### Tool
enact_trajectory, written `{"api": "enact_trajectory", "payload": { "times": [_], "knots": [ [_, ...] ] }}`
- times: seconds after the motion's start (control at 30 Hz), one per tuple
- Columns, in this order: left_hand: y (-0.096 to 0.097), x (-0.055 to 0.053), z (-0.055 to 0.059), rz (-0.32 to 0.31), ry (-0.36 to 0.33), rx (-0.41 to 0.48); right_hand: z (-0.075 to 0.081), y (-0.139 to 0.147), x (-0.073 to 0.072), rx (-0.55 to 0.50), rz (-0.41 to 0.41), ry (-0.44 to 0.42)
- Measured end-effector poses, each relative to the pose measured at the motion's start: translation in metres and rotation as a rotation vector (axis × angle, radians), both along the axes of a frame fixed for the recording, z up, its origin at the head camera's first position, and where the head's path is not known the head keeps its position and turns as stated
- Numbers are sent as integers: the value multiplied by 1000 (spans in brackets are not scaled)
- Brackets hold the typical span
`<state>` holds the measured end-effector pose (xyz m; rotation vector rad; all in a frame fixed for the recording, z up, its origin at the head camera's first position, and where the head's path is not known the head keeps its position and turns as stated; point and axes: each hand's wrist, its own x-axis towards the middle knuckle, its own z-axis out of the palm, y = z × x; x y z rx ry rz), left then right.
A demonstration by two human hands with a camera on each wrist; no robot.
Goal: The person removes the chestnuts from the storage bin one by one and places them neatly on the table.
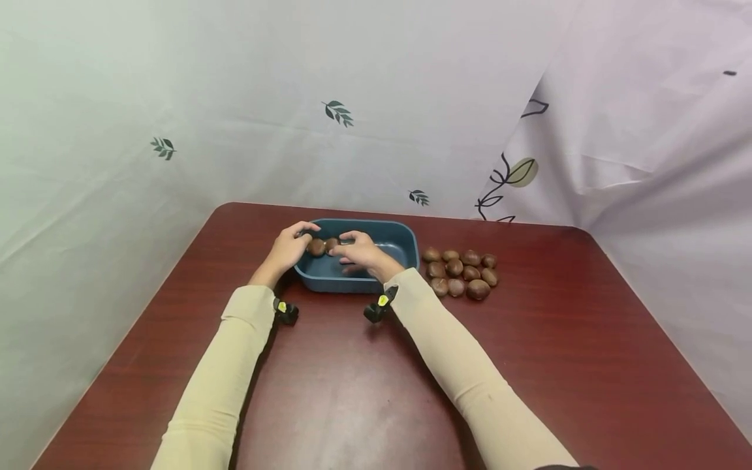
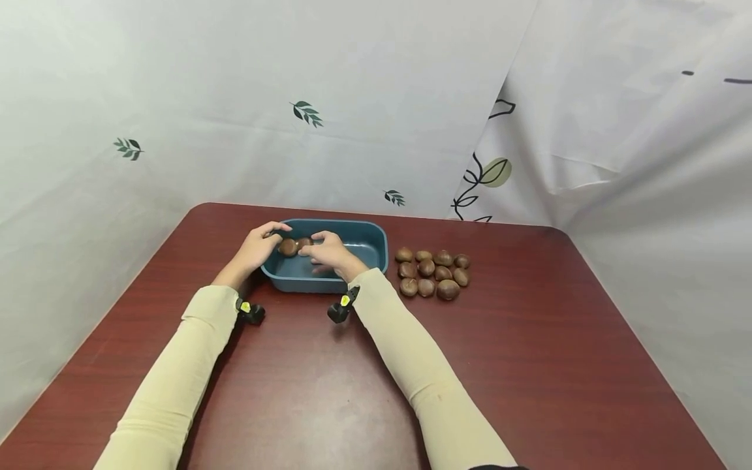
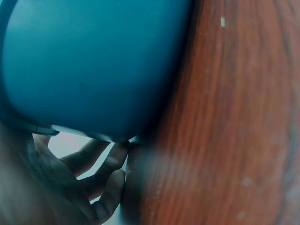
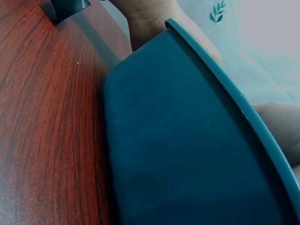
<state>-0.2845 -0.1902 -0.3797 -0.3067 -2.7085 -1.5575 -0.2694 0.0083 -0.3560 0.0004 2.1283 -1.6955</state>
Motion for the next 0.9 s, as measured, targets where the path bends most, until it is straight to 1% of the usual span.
{"api": "enact_trajectory", "payload": {
  "times": [0.2, 0.43, 0.53, 0.67, 0.8, 0.9],
  "knots": [
    [1, -2, 0, 0, -4, -7, 2, 0, 1, 13, 24, -4],
    [-1, -3, -1, 16, 19, -4, 0, -4, -2, 21, 81, 23],
    [-3, -4, -2, 11, 19, -4, -2, -6, -3, 7, 106, 25],
    [-4, -5, -4, -6, 12, -14, -4, -7, -2, 12, 163, 32],
    [-4, -6, -6, -20, 7, -17, -4, -6, -1, 77, 227, 71],
    [-5, -6, -5, -24, 6, -8, -4, -7, 0, 121, 294, 99]
  ]
}}
